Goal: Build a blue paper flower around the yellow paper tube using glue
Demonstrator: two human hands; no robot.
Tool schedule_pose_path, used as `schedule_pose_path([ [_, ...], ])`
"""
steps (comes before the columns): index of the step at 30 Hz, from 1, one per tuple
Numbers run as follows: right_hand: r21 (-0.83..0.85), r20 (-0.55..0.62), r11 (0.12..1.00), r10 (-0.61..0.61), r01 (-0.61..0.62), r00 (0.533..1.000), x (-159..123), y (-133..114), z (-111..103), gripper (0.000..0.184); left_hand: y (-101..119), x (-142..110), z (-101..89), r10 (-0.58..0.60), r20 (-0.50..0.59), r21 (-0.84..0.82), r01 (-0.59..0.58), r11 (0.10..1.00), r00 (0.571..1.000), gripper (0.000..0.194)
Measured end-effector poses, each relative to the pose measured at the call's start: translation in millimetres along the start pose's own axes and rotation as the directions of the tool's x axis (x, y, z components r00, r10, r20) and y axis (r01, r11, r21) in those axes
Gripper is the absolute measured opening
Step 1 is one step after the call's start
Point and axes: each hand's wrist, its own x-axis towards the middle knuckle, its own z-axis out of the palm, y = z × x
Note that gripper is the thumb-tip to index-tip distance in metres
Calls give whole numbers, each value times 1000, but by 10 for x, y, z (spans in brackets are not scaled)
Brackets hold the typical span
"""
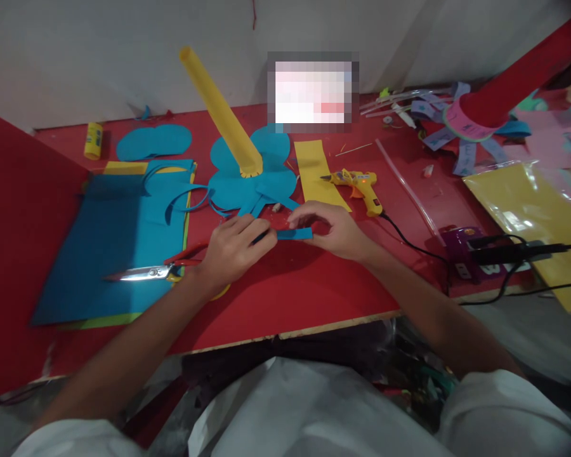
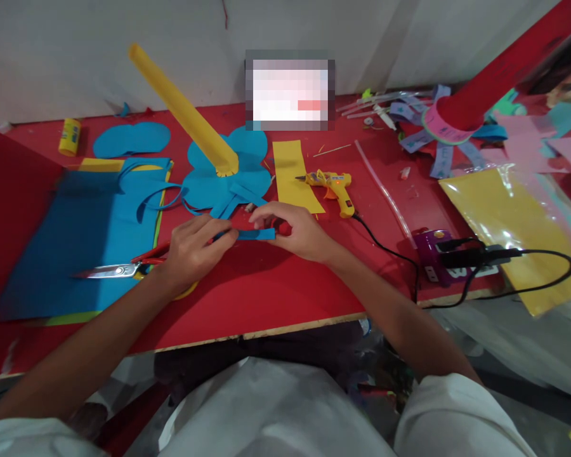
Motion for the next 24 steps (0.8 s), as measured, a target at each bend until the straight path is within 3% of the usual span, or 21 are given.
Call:
schedule_pose_path([
  [8, -103, -55, 984, -149, 143, 987, 1, 41, -9, 14, -16, 1, 67, 5, -118, 16, -4, 1000, 993, 21],
  [16, -142, -172, 986, -108, 84, 979, 1, 8, -116, 17, -10, 18, 99, -54, -124, -19, 52, 998, 991, 23],
  [21, -127, -387, 992, -71, 23, 919, 13, 20, -223, 28, -13, 21, 100, -101, -111, -28, 98, 995, 989, 25],
  [24, -113, -414, 994, -59, 13, 908, 6, 30, -232, 39, -11, 20, 103, -99, -97, -25, 97, 995, 990, 25],
])
